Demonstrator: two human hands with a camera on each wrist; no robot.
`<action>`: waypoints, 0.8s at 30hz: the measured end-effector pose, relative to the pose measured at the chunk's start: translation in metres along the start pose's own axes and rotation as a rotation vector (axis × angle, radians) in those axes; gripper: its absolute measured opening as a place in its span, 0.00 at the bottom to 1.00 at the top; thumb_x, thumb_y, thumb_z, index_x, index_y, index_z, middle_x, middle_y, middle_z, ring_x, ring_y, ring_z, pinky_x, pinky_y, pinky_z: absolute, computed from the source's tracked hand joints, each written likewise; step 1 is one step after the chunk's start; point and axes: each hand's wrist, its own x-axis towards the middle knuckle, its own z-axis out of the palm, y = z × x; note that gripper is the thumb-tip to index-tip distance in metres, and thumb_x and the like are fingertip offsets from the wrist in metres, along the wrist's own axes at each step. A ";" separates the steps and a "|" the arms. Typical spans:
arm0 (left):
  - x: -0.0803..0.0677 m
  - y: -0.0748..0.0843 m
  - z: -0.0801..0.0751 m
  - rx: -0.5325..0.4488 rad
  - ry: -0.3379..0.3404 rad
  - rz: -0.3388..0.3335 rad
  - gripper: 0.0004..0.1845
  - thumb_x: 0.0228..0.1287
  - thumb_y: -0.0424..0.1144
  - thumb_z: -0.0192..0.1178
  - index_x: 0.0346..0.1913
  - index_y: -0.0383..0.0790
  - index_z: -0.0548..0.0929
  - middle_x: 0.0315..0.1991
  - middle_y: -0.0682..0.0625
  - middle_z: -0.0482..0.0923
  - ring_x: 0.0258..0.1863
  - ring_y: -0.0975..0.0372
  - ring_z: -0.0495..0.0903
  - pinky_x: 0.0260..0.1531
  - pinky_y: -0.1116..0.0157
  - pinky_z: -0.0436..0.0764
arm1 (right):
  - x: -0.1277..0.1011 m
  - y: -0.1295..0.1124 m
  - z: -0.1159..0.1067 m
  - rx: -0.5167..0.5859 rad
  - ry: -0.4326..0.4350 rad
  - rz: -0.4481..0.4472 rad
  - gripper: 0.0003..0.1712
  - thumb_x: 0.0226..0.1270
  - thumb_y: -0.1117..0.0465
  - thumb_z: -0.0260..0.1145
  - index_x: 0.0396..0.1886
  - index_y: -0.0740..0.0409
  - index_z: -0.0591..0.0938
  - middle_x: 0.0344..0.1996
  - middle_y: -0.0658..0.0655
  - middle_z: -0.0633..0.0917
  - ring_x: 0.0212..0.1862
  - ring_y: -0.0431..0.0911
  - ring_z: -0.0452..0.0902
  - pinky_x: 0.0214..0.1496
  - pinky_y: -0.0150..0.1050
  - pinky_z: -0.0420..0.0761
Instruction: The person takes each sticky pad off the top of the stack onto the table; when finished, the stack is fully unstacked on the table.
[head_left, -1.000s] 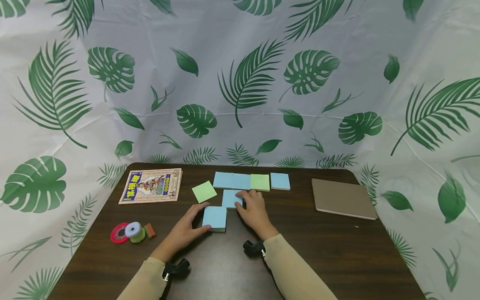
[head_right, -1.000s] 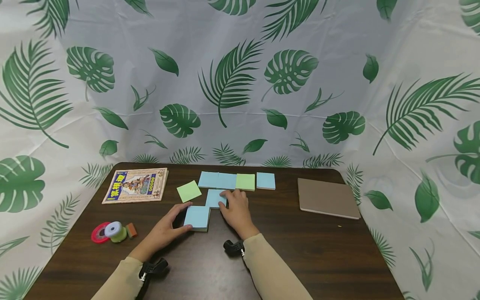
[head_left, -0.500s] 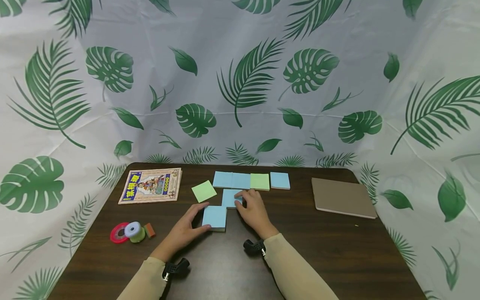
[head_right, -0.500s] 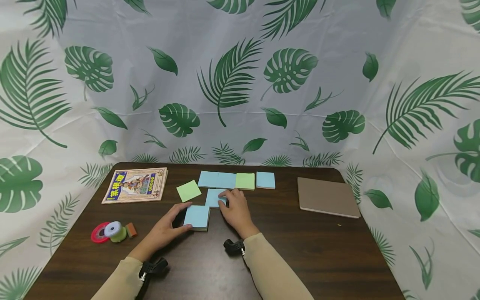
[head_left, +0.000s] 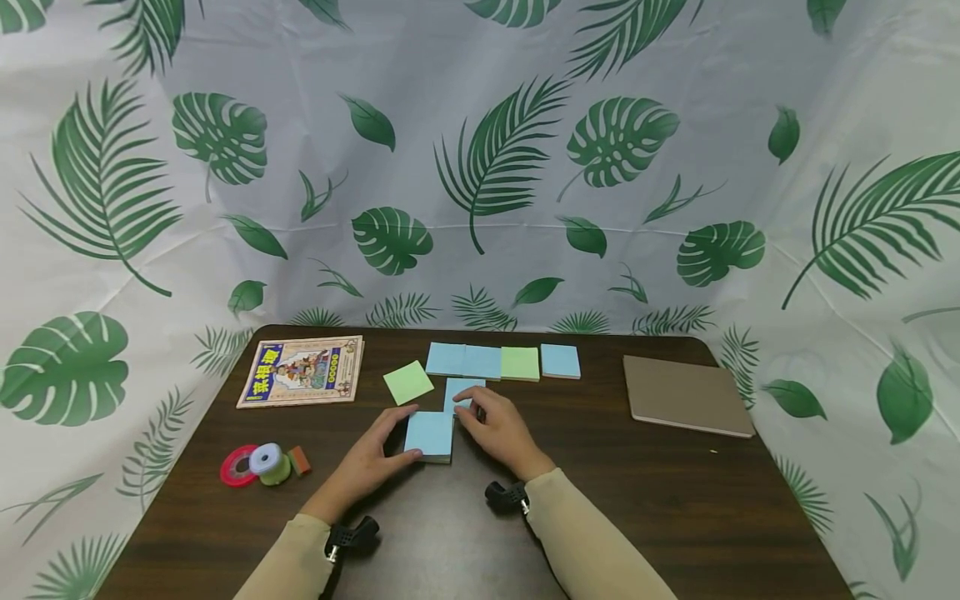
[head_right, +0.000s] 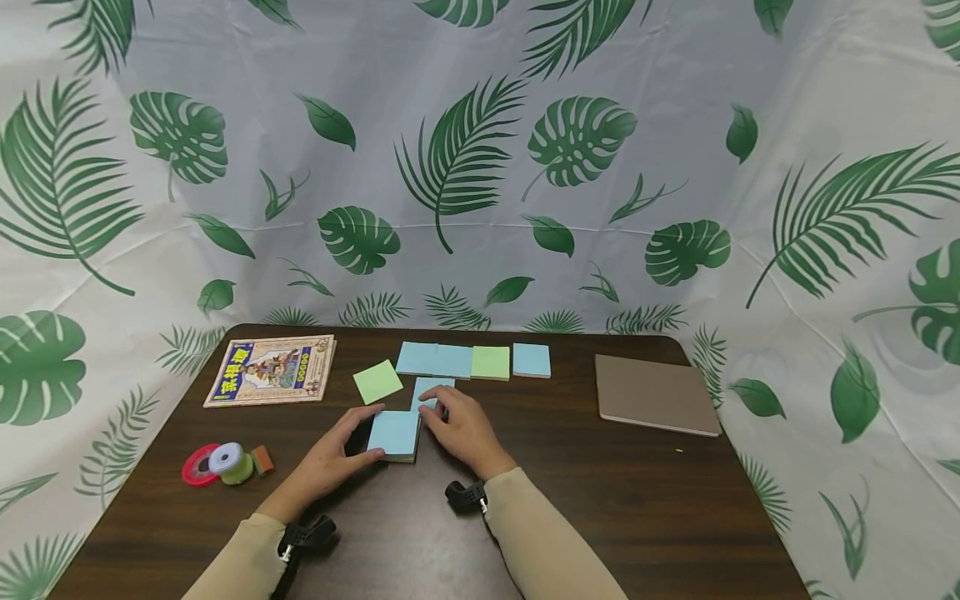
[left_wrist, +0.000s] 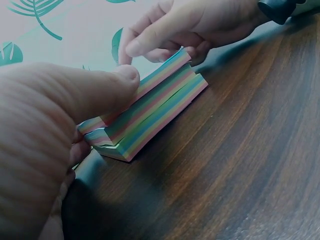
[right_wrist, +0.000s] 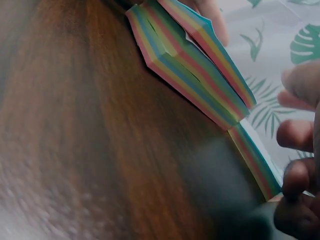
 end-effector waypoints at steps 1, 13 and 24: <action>0.000 0.000 0.000 0.002 0.000 0.000 0.42 0.70 0.47 0.77 0.82 0.46 0.71 0.79 0.47 0.72 0.80 0.48 0.69 0.76 0.35 0.67 | 0.000 -0.002 0.000 0.026 -0.022 -0.002 0.13 0.83 0.52 0.68 0.59 0.49 0.88 0.29 0.42 0.79 0.30 0.36 0.74 0.40 0.35 0.81; -0.001 0.000 0.000 -0.007 -0.004 0.015 0.41 0.71 0.46 0.75 0.82 0.47 0.70 0.79 0.45 0.71 0.80 0.46 0.69 0.75 0.34 0.68 | -0.003 -0.005 0.008 0.172 -0.244 -0.074 0.38 0.69 0.47 0.81 0.74 0.52 0.78 0.29 0.43 0.82 0.25 0.33 0.71 0.30 0.30 0.76; -0.001 -0.001 0.001 0.007 0.011 0.024 0.41 0.71 0.46 0.75 0.82 0.46 0.70 0.78 0.46 0.72 0.78 0.48 0.71 0.73 0.35 0.70 | 0.000 -0.010 0.002 0.119 -0.349 0.003 0.46 0.63 0.42 0.83 0.78 0.50 0.77 0.32 0.41 0.84 0.26 0.35 0.75 0.32 0.31 0.78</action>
